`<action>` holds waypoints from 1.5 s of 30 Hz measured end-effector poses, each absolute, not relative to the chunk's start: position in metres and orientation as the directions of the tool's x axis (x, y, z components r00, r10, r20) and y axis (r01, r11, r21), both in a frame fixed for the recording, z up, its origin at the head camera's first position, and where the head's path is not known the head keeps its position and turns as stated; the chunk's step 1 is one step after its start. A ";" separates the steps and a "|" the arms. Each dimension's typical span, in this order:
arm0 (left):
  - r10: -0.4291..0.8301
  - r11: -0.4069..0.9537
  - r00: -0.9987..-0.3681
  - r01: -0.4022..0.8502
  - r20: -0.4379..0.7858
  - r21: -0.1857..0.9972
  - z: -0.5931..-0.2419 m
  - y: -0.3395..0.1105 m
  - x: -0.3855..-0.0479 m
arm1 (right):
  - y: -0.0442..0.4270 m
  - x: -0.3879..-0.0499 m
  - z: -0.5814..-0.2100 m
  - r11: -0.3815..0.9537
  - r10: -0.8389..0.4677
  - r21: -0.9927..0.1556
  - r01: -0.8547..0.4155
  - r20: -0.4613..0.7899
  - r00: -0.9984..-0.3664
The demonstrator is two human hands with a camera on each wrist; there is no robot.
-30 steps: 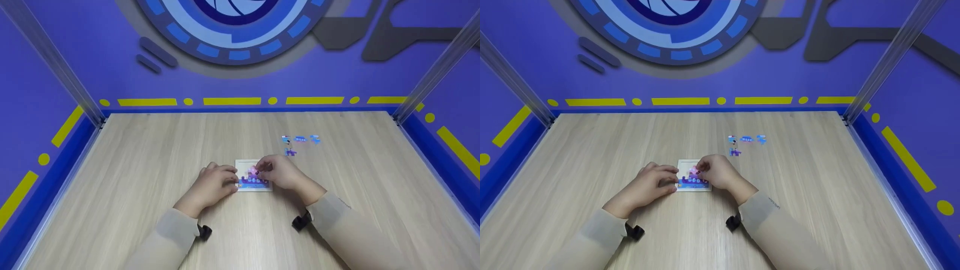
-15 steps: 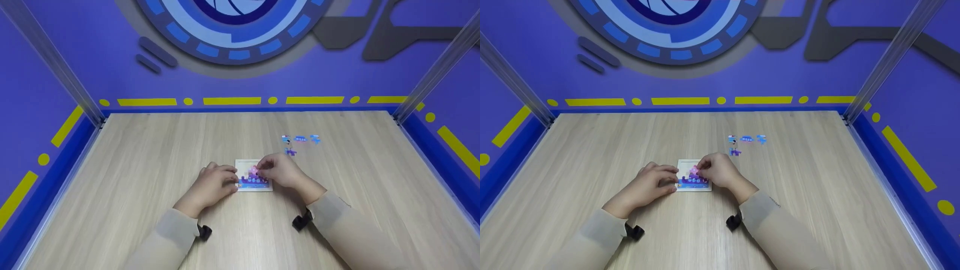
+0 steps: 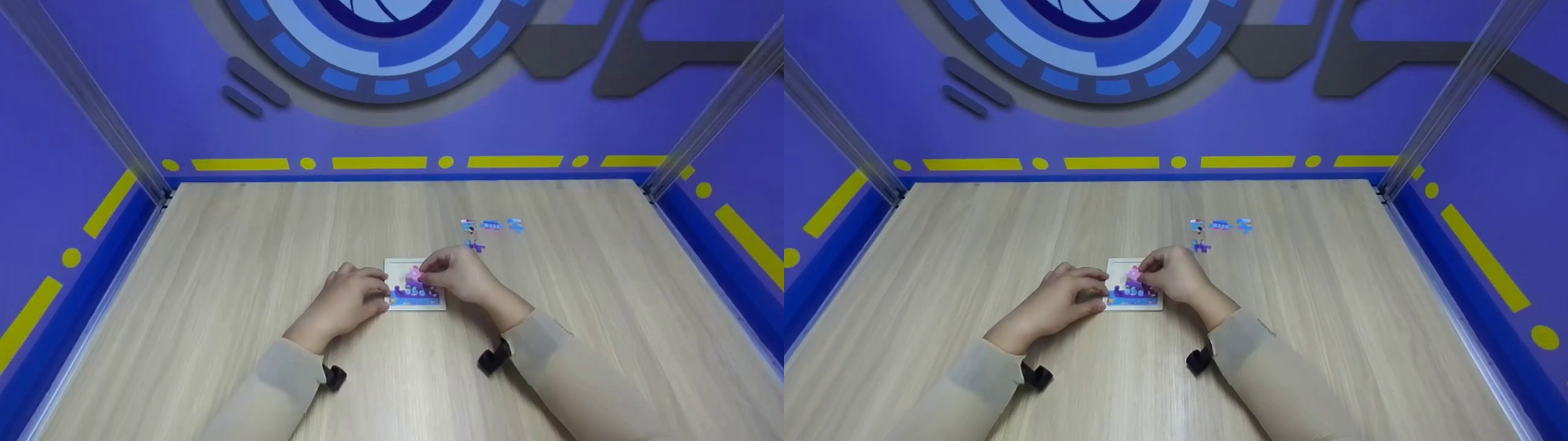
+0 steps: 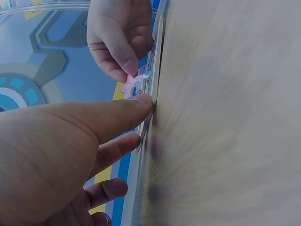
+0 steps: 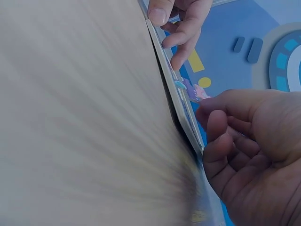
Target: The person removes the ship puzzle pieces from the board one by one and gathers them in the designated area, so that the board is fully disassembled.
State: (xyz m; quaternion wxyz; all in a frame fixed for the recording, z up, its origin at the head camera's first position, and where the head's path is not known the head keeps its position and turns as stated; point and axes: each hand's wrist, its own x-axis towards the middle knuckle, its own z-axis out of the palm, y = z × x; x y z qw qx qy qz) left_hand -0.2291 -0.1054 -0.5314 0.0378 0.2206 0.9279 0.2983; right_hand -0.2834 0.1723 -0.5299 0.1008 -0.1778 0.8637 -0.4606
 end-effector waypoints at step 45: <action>0.412 0.733 -0.910 0.365 0.053 0.574 -0.530 -0.104 -0.228 | 0.302 -0.322 -0.476 0.089 -0.147 -0.991 0.103 -0.115 -0.982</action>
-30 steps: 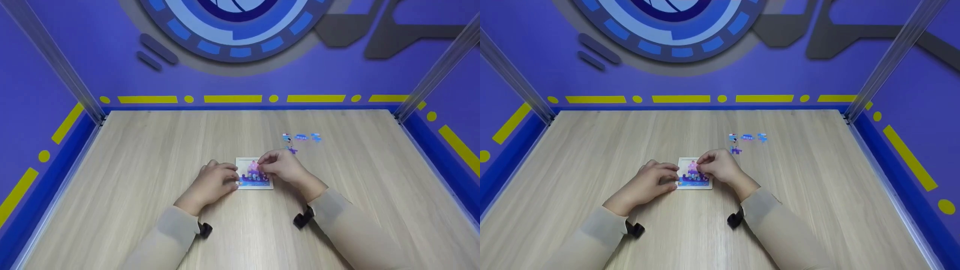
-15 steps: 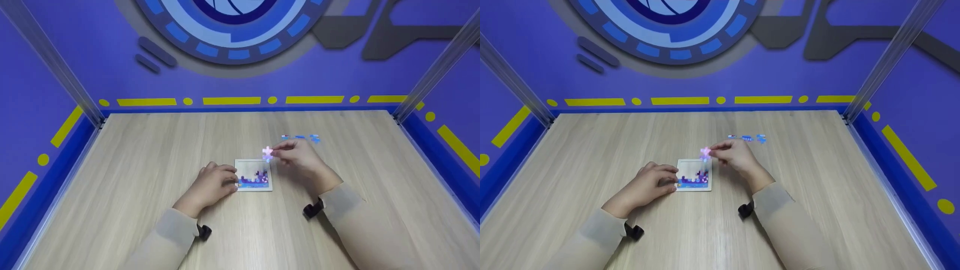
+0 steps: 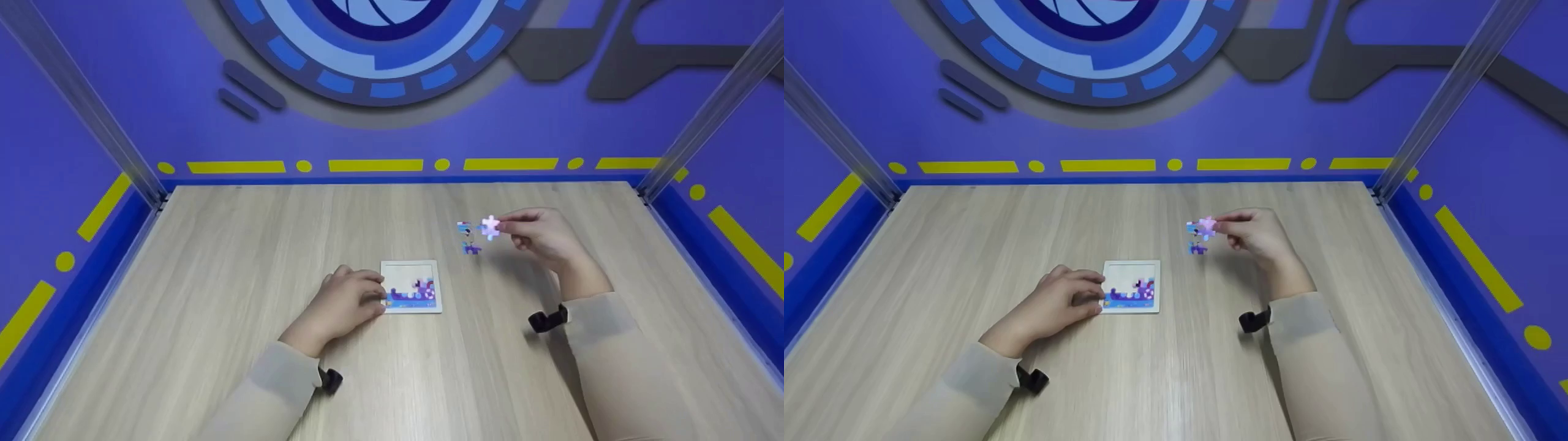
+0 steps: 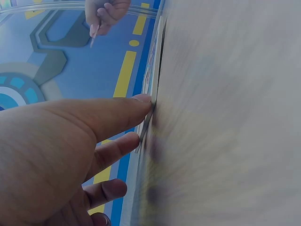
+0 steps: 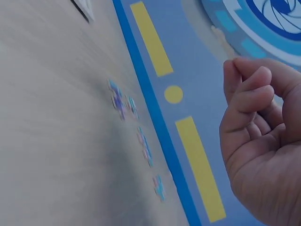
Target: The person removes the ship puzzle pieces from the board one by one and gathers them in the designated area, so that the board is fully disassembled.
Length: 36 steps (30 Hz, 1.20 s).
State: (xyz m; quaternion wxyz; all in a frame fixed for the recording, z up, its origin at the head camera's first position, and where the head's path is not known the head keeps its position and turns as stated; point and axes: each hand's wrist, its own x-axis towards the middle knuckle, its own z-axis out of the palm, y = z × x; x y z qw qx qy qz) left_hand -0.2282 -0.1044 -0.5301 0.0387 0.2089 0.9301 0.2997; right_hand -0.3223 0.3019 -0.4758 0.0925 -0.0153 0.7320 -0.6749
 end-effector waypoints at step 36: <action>0.423 0.726 -0.903 0.389 0.077 0.568 -0.531 -0.105 -0.228 | 0.315 -0.344 -0.514 0.404 -0.074 -0.887 0.225 -0.277 -0.958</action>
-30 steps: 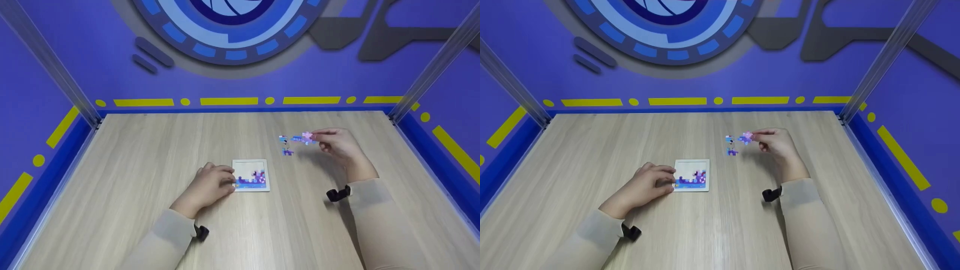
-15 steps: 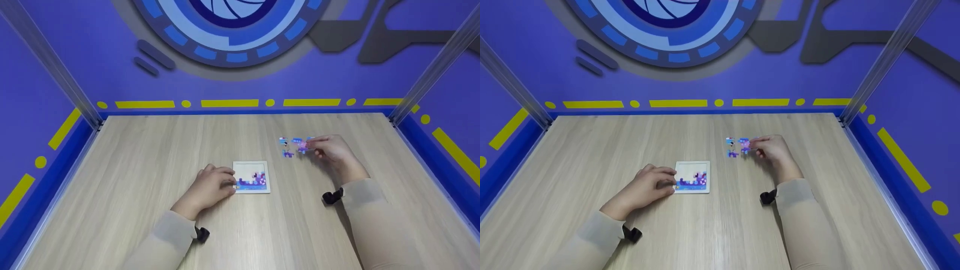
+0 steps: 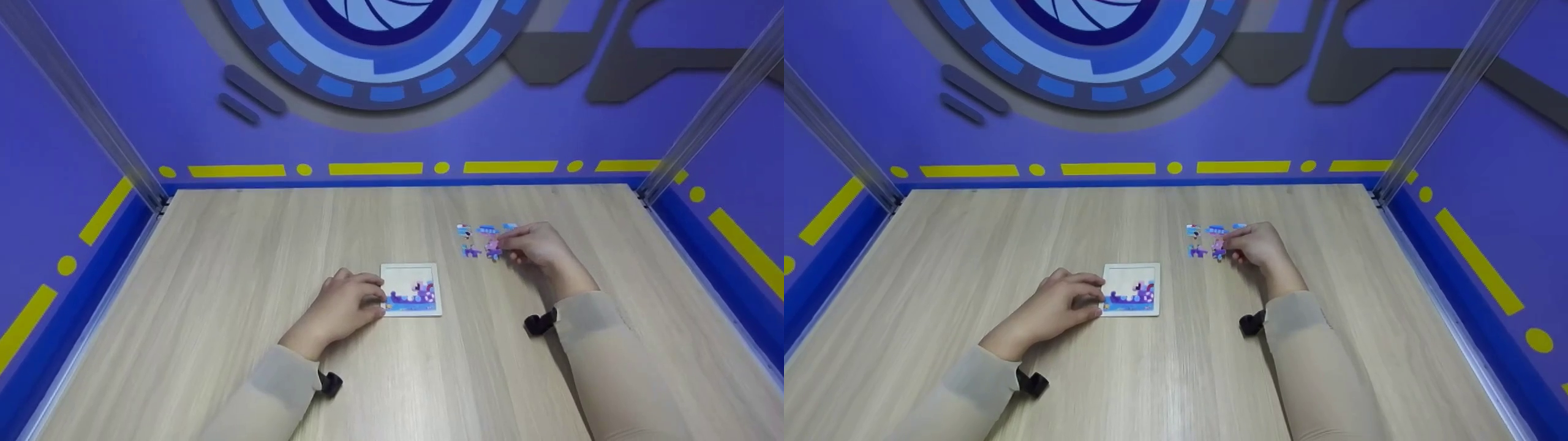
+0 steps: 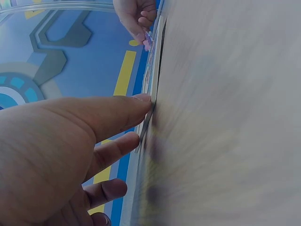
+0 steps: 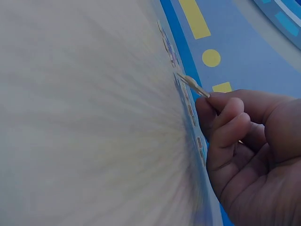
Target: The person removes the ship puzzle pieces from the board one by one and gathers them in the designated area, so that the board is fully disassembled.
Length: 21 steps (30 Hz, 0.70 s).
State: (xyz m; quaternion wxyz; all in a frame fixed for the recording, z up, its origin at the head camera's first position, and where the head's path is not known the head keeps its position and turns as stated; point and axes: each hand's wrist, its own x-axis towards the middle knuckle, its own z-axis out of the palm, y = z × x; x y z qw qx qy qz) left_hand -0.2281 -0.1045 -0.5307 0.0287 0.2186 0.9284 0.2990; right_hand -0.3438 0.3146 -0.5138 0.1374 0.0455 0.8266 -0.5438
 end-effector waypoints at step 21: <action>0.418 0.733 -0.905 0.385 0.075 0.562 -0.531 -0.104 -0.227 | 0.315 -0.343 -0.515 0.444 -0.043 -0.867 0.228 -0.275 -0.961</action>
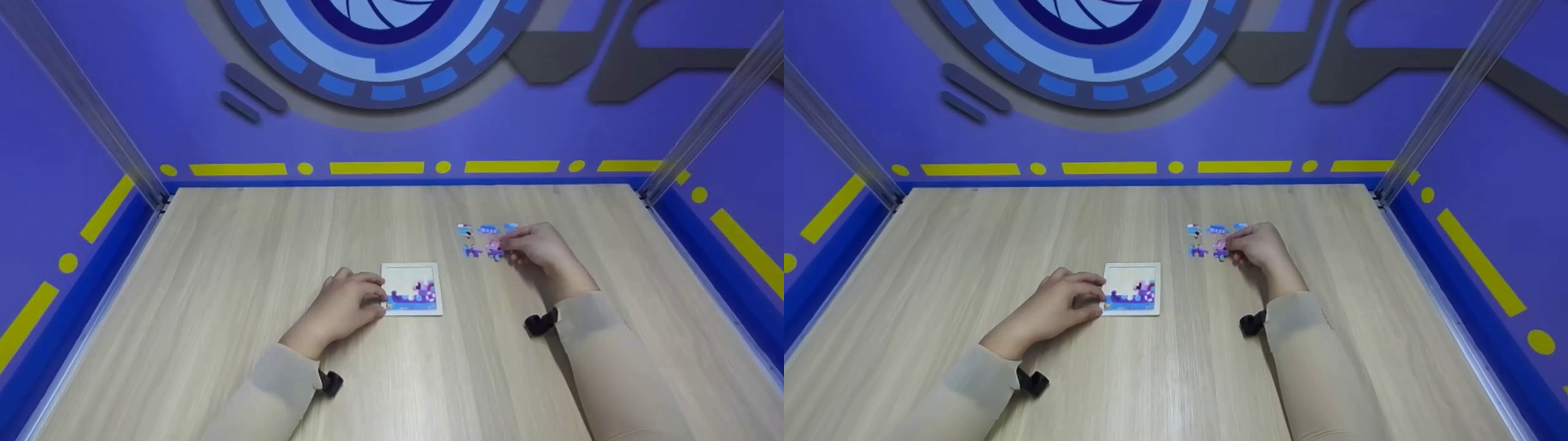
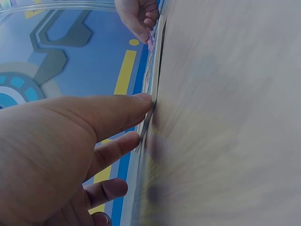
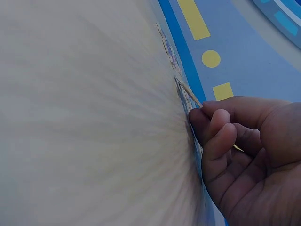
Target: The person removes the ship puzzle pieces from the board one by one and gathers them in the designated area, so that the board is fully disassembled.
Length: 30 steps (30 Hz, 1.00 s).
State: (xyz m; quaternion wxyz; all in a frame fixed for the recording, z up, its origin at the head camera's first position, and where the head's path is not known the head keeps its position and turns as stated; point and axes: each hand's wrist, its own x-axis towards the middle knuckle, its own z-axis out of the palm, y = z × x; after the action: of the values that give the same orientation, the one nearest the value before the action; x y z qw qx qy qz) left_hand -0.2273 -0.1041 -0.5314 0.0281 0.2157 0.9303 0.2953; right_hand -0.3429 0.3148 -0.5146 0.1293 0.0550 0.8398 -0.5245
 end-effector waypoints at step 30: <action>0.411 0.736 -0.908 0.384 0.083 0.557 -0.531 -0.103 -0.227 | 0.281 -0.325 -0.483 0.508 -0.086 -0.858 0.075 -0.137 -0.987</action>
State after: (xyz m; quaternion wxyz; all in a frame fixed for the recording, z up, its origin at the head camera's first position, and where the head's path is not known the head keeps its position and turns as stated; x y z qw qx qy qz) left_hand -0.2267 -0.1031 -0.5313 0.0226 0.2135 0.9314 0.2941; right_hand -0.3249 0.2809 -0.4825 0.0809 -0.0032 0.8644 -0.4962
